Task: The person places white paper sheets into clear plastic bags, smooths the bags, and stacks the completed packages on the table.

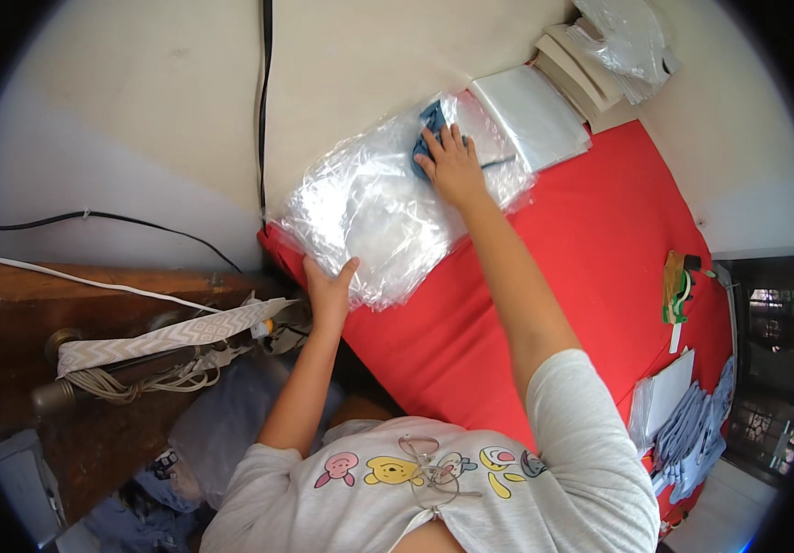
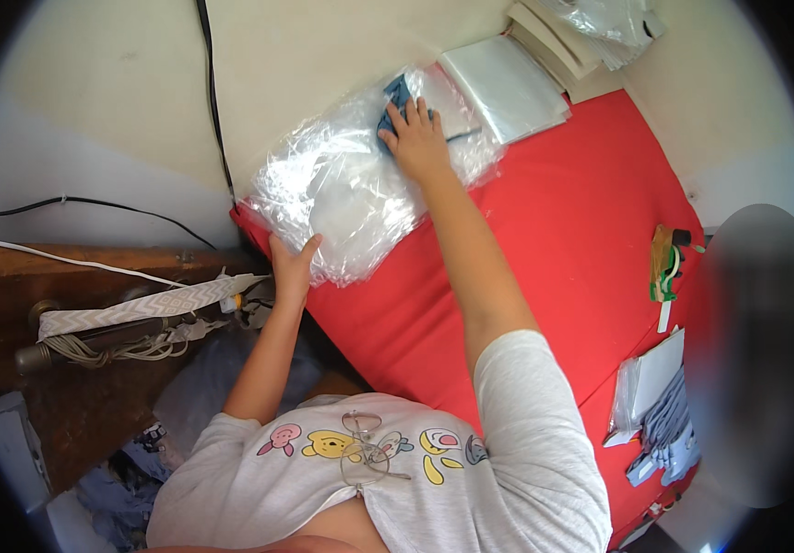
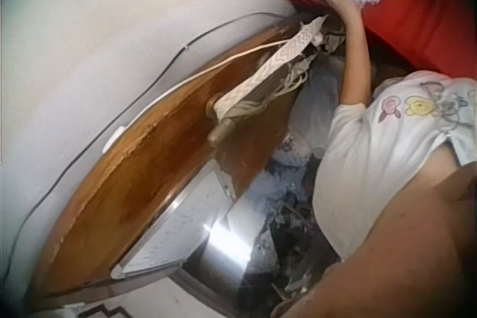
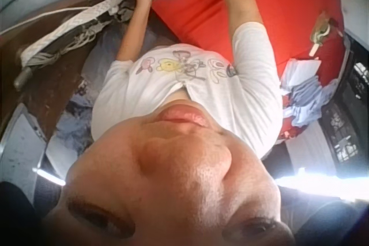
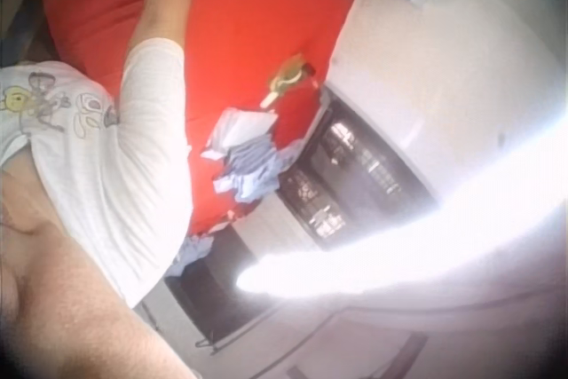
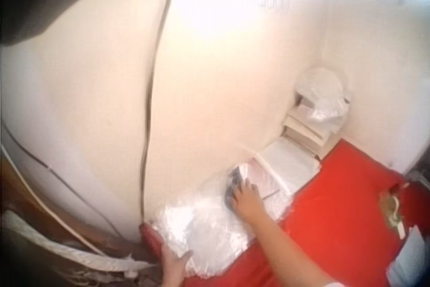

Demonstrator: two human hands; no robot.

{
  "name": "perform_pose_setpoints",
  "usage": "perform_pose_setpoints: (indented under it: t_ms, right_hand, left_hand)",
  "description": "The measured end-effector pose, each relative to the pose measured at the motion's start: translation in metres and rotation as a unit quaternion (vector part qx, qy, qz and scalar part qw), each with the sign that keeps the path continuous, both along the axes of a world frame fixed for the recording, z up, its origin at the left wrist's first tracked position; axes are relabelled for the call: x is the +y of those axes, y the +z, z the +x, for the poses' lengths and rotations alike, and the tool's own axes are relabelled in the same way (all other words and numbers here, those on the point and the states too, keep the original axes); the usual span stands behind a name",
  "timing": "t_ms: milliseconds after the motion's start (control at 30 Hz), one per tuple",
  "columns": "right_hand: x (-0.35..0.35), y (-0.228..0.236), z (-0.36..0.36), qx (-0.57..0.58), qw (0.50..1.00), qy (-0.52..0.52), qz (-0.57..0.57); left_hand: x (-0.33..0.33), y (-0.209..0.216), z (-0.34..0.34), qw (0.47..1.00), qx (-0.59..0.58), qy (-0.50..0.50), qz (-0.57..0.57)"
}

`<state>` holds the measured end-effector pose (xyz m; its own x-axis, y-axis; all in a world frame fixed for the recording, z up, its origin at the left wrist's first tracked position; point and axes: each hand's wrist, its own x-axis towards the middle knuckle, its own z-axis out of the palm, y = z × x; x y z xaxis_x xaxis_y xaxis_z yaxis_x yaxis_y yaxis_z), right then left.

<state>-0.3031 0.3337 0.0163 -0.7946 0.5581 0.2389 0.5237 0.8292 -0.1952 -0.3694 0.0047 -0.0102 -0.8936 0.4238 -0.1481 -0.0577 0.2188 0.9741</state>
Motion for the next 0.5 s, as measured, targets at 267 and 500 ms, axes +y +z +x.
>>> perform_pose_setpoints:
  t_ms: [267, 500]
  right_hand:
    - [-0.005, 0.059, 0.036, 0.148, 0.987, 0.045, -0.036]
    - [-0.017, 0.045, 0.049, 0.091, 0.995, 0.032, -0.036]
  left_hand:
    - [0.019, 0.052, 0.007, 0.871, 0.421, -0.142, -0.211]
    - [0.113, 0.021, 0.009, 0.82, 0.437, -0.287, -0.234]
